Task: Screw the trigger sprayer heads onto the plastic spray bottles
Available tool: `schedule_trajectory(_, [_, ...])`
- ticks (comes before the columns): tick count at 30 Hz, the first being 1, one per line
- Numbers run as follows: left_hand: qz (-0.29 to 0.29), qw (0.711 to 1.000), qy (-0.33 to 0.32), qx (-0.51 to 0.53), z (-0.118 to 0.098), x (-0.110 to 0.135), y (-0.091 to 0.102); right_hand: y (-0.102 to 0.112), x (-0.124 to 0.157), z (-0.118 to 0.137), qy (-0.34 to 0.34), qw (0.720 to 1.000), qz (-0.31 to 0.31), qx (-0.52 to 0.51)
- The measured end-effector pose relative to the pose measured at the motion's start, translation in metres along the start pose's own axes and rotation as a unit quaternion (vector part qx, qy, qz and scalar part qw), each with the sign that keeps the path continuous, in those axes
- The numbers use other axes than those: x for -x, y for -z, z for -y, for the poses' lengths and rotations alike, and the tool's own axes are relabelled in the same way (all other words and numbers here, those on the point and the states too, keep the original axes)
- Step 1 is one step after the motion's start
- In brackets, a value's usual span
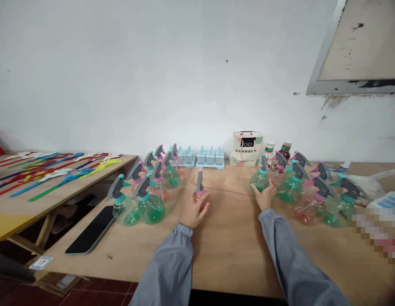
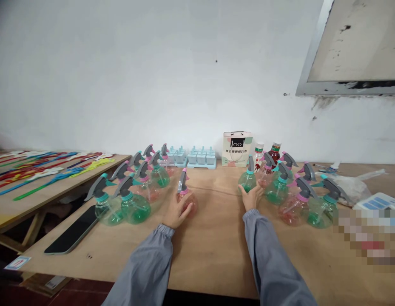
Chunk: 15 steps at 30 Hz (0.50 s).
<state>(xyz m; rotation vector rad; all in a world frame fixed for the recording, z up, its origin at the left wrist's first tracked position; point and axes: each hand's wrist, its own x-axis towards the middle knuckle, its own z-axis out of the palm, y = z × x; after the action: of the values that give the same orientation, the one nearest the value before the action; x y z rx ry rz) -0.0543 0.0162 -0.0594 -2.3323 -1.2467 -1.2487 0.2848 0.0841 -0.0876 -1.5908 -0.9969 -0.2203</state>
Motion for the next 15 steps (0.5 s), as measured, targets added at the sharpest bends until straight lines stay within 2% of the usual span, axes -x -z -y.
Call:
schedule_trajectory(9, [-0.004, 1.000, -0.013, -0.015, 0.000, 0.000, 0.001, -0.018, -0.021, -0.007, -0.017, 0.998, 0.003, 0.065])
schedule_trajectory(15, [0.001, 1.000, -0.008, -0.014, -0.001, 0.000, 0.002, -0.024, -0.027, -0.008, -0.019, 0.998, 0.013, 0.050])
